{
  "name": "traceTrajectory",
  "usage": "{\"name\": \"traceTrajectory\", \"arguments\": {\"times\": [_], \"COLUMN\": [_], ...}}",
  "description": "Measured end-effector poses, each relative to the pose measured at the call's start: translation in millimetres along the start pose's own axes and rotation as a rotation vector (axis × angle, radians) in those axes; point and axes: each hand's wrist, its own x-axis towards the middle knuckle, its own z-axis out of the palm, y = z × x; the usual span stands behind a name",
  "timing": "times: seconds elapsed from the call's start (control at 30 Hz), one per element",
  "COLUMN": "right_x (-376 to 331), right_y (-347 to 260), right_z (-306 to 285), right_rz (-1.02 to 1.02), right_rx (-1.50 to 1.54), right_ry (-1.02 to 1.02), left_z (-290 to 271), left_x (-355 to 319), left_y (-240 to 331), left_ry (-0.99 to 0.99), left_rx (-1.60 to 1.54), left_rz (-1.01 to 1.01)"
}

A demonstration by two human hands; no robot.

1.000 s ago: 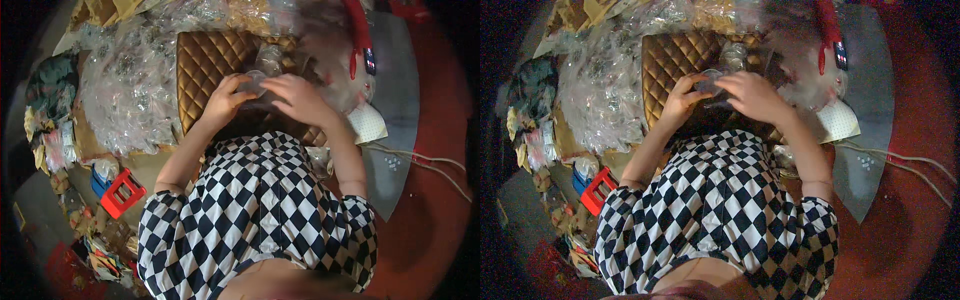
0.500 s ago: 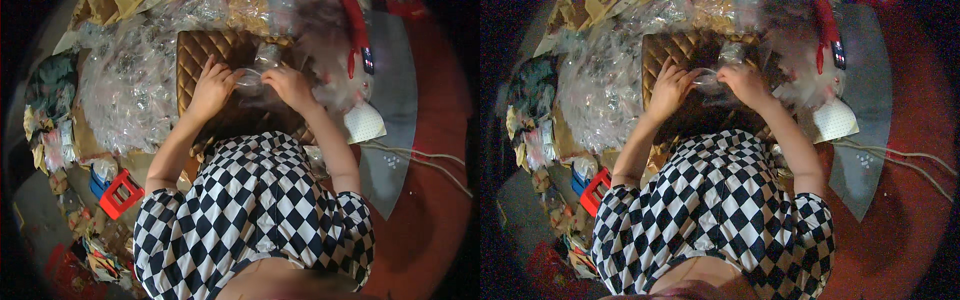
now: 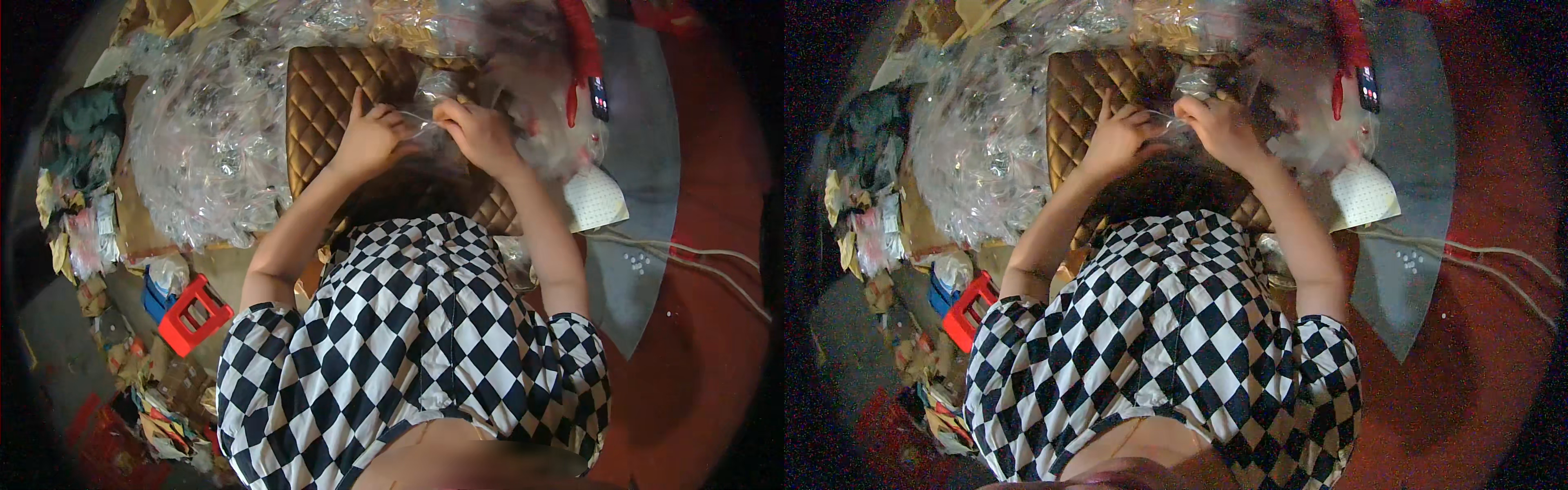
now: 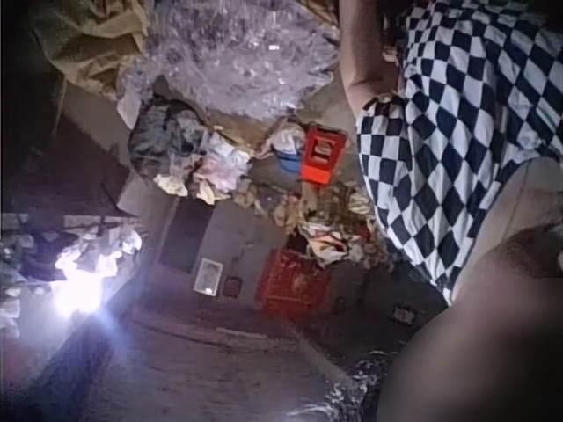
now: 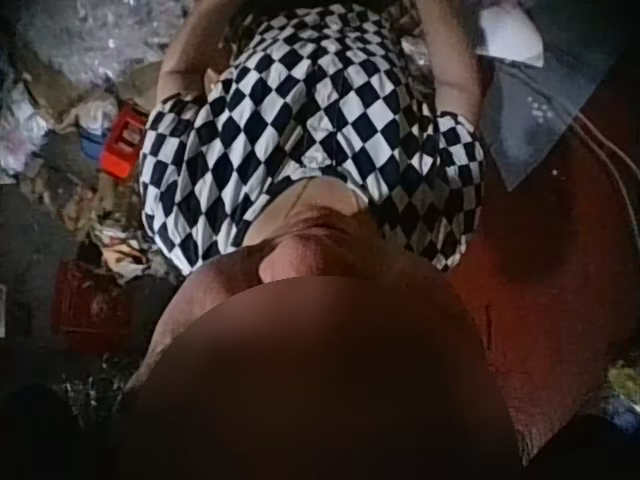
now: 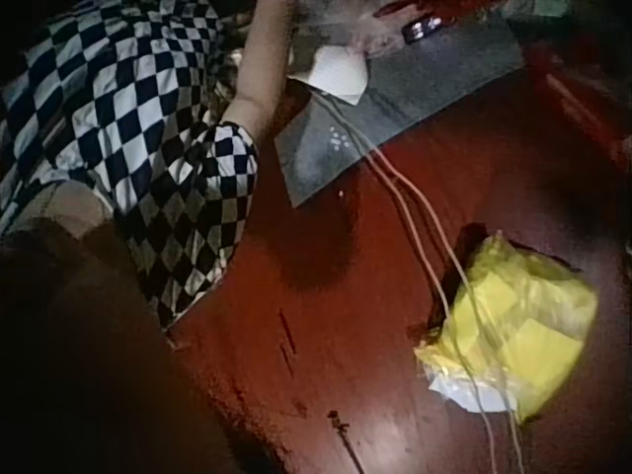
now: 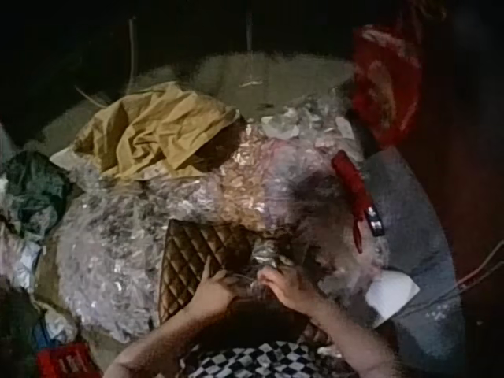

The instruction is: The person sorts small items by hand, picking up individual plastic bags from a pile and placing them into a larger brown paper bag. They reach into the pile, move bags aside, and handle each small bag one at a time before dropping it into the paper bag.

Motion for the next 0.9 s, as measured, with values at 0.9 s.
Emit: {"name": "traceTrajectory", "arguments": {"times": [0.9], "right_x": [-11.7], "right_y": [3.9], "right_z": [14.4], "right_rz": [0.186], "right_rx": [-0.016], "right_ry": [-0.004], "left_z": [17.9], "left_x": [24.6], "left_y": [2.9], "left_ry": [0.257], "left_rx": [-0.566], "left_rz": [-0.173]}}
